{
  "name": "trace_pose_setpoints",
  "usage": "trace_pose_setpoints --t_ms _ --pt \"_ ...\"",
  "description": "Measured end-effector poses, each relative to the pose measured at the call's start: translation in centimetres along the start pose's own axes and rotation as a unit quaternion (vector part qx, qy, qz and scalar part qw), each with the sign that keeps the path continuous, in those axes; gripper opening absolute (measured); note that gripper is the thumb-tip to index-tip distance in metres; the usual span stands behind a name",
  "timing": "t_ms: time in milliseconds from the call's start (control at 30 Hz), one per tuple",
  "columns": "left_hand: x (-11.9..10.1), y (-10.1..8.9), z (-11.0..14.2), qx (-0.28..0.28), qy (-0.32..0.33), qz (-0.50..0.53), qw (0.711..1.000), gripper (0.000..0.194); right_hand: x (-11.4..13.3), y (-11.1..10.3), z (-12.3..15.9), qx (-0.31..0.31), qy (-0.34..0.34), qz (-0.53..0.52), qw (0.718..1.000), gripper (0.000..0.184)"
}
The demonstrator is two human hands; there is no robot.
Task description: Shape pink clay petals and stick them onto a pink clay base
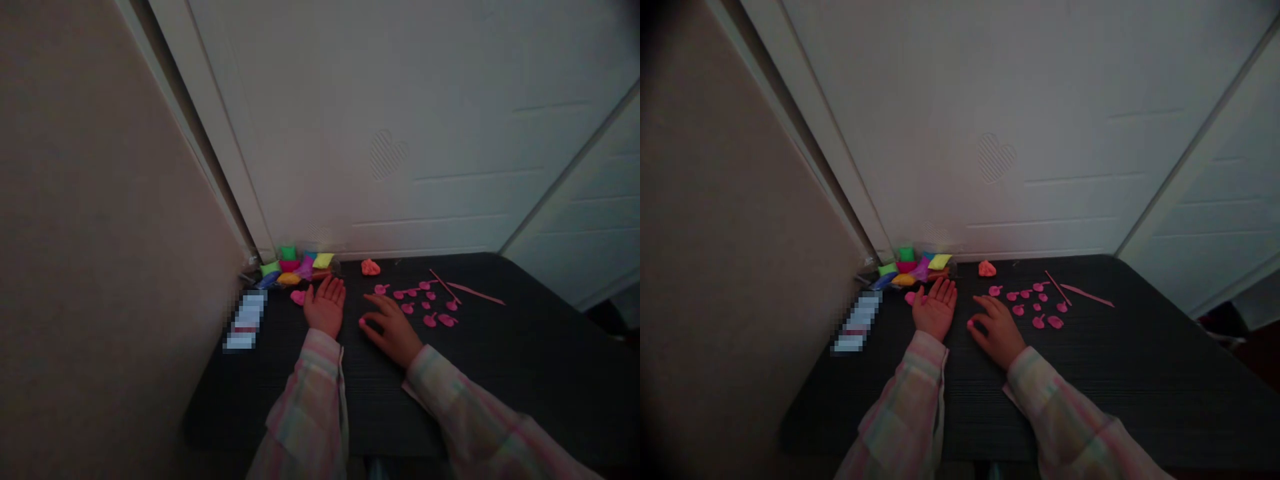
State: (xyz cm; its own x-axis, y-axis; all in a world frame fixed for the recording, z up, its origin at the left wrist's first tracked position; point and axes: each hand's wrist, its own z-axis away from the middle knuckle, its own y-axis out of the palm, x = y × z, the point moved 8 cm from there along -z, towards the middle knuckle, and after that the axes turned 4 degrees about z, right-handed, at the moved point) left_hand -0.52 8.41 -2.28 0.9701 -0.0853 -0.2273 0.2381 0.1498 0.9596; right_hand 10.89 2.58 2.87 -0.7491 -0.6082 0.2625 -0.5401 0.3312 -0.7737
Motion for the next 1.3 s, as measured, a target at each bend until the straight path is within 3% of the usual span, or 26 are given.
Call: trace_pose_setpoints --t_ms 200,400,667,933,1133,1300 --pt "0.8 0.0 0.1 -0.015 -0.019 0.001 1.0 0.036 -0.2 0.5 1.5 0.08 -0.001 0.031 0.996 0.018" --pt "0.6 -0.1 0.1 -0.017 -0.007 0.011 1.0 0.035 -1.0 0.4 1.2 0.079 0.029 -0.014 0.996 0.02" --pt "1.0 -0.1 0.0 -0.026 -0.01 0.01 1.0 0.035 -3.6 0.6 -0.3 -0.016 0.166 -0.109 0.98 0.024" --pt "0.5 -0.2 0.1 -0.031 0.003 0.014 0.999 0.036 -3.6 2.6 -3.9 -0.081 0.193 -0.111 0.972 0.027" --pt "0.7 -0.1 0.2 -0.03 0.006 0.016 0.999 0.035 -2.0 3.7 -4.2 -0.013 0.124 0.011 0.992 0.027" --pt "0.5 -0.1 0.4 -0.038 0.016 0.016 0.999 0.036 -1.4 4.7 -4.3 0.073 0.113 0.125 0.983 0.026"
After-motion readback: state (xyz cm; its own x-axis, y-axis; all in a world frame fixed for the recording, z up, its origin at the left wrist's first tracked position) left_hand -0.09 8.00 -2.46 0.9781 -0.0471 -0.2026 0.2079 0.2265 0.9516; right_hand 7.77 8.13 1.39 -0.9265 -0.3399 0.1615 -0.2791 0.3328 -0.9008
